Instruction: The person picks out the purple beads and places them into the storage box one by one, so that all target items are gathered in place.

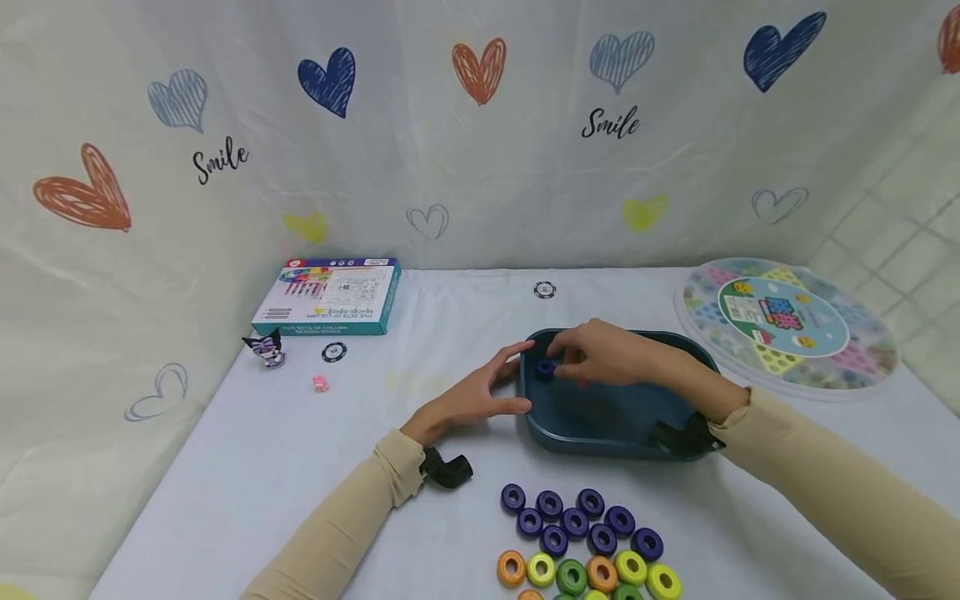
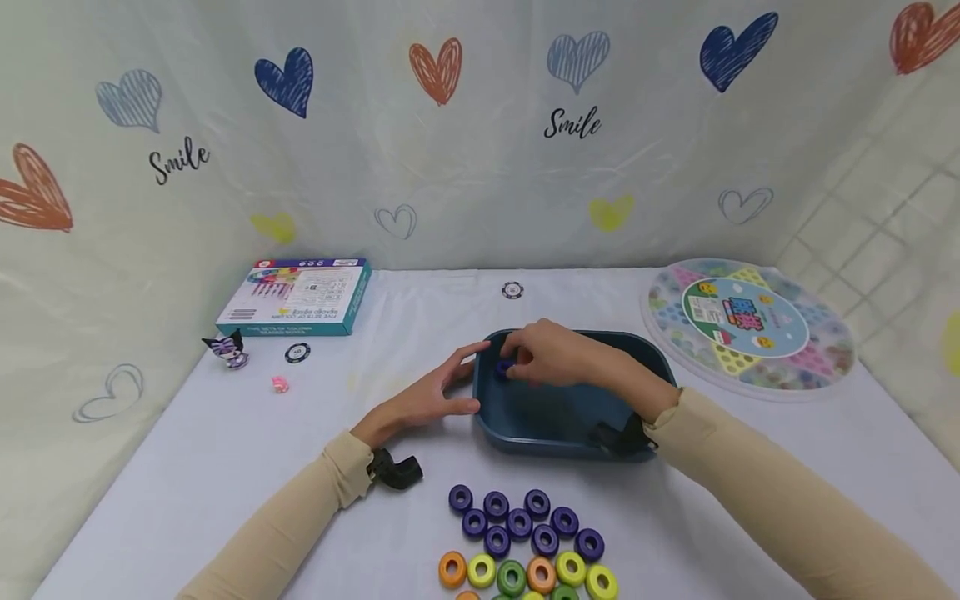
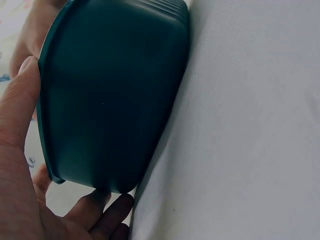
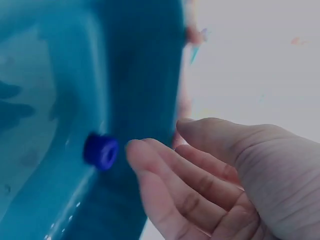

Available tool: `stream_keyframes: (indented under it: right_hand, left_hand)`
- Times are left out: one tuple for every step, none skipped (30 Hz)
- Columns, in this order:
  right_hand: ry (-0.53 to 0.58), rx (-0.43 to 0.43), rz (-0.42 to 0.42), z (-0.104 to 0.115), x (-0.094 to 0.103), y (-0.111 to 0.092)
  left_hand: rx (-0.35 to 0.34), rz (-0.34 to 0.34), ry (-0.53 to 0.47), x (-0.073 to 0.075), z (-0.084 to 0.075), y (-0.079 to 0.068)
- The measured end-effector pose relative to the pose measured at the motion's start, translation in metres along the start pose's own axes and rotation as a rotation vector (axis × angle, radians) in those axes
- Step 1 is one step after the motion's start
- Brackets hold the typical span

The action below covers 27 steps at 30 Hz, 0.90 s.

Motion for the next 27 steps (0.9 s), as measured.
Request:
stream_keyframes:
  right_hand:
    - [0.009,0.019,-0.013,0.006,0.000,-0.005]
    - [0.013,0.045,-0.029,0.013,-0.001,-0.010]
    - [0.019,0.072,-0.045,0.020,-0.003,-0.015]
    - [0.017,0.106,-0.063,0.028,-0.005,-0.020]
    - [0.012,0.142,-0.081,0.035,-0.008,-0.024]
    - [0.011,0.173,-0.095,0.042,-0.012,-0.028]
    - [0.009,0.204,-0.105,0.049,-0.018,-0.032]
    - [0.011,0.231,-0.107,0.055,-0.024,-0.035]
    - [0.019,0.251,-0.099,0.060,-0.033,-0.037]
    - [0.030,0.264,-0.083,0.065,-0.042,-0.039]
    - [0.043,0.267,-0.056,0.067,-0.053,-0.039]
    - [0.049,0.268,-0.027,0.069,-0.064,-0.039]
    - [0.039,0.265,-0.003,0.071,-0.074,-0.039]
    - [0.018,0.257,0.020,0.071,-0.085,-0.038]
    - [-0.011,0.245,0.036,0.070,-0.094,-0.036]
    - [-0.047,0.229,0.047,0.069,-0.102,-0.034]
    - [-0.092,0.214,0.050,0.067,-0.108,-0.032]
    - [-0.135,0.199,0.047,0.064,-0.113,-0.030]
    - [-0.169,0.178,0.047,0.062,-0.116,-0.029]
    - [-0.189,0.160,0.046,0.060,-0.119,-0.027]
    - [-0.199,0.146,0.046,0.058,-0.121,-0.026]
    - [-0.200,0.135,0.047,0.056,-0.123,-0.025]
    - [-0.196,0.127,0.049,0.055,-0.124,-0.024]
    - [-0.185,0.121,0.050,0.055,-0.125,-0.024]
    - [-0.167,0.112,0.053,0.054,-0.126,-0.023]
    - [-0.148,0.103,0.056,0.054,-0.127,-0.022]
    - [-0.131,0.092,0.060,0.053,-0.127,-0.022]
  left_hand:
    - [-0.001,0.000,0.006,0.001,0.000,0.000]
    - [-0.004,-0.001,0.012,0.003,-0.001,-0.001]
    - [-0.006,-0.002,0.018,0.004,-0.002,-0.001]
    - [-0.010,-0.003,0.026,0.005,-0.003,-0.001]
    - [-0.011,-0.006,0.035,0.006,-0.003,-0.001]
    - [-0.015,-0.007,0.041,0.007,-0.003,-0.001]
    - [-0.021,-0.008,0.046,0.007,-0.004,-0.001]
    - [-0.025,-0.008,0.046,0.008,-0.004,-0.001]
    - [-0.027,-0.008,0.048,0.008,-0.004,-0.001]
    - [-0.031,-0.007,0.046,0.009,-0.005,-0.001]
    - [-0.035,-0.007,0.044,0.009,-0.005,-0.001]
    - [-0.042,-0.007,0.041,0.009,-0.006,-0.001]
    - [-0.047,-0.007,0.040,0.009,-0.007,-0.001]
    - [-0.050,-0.008,0.040,0.009,-0.007,-0.001]
    - [-0.054,-0.011,0.040,0.009,-0.007,-0.001]
    - [-0.057,-0.014,0.039,0.009,-0.007,-0.001]
    - [-0.056,-0.017,0.038,0.008,-0.007,-0.001]
    - [-0.054,-0.018,0.036,0.008,-0.007,-0.001]
    - [-0.054,-0.017,0.034,0.007,-0.007,-0.001]
    - [-0.051,-0.016,0.031,0.006,-0.007,-0.001]
    - [-0.049,-0.014,0.026,0.005,-0.008,-0.001]
    - [-0.046,-0.011,0.019,0.004,-0.010,-0.002]
    - [-0.044,-0.009,0.014,0.004,-0.013,-0.003]
    - [-0.045,-0.006,0.008,0.004,-0.016,-0.004]
    - [-0.049,-0.006,0.006,0.005,-0.020,-0.005]
    - [-0.047,-0.005,0.003,0.006,-0.023,-0.007]
    - [-0.049,-0.005,0.001,0.008,-0.027,-0.008]
Point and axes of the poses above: each hand's wrist, its own y-axis towards the middle knuckle, its own x-axis out of the back of the hand, z = x × y, the point moved 10 cm from there along y, towards the middle knuckle, and after that the axes turned 13 degrees about y, right-handed, at the moved point
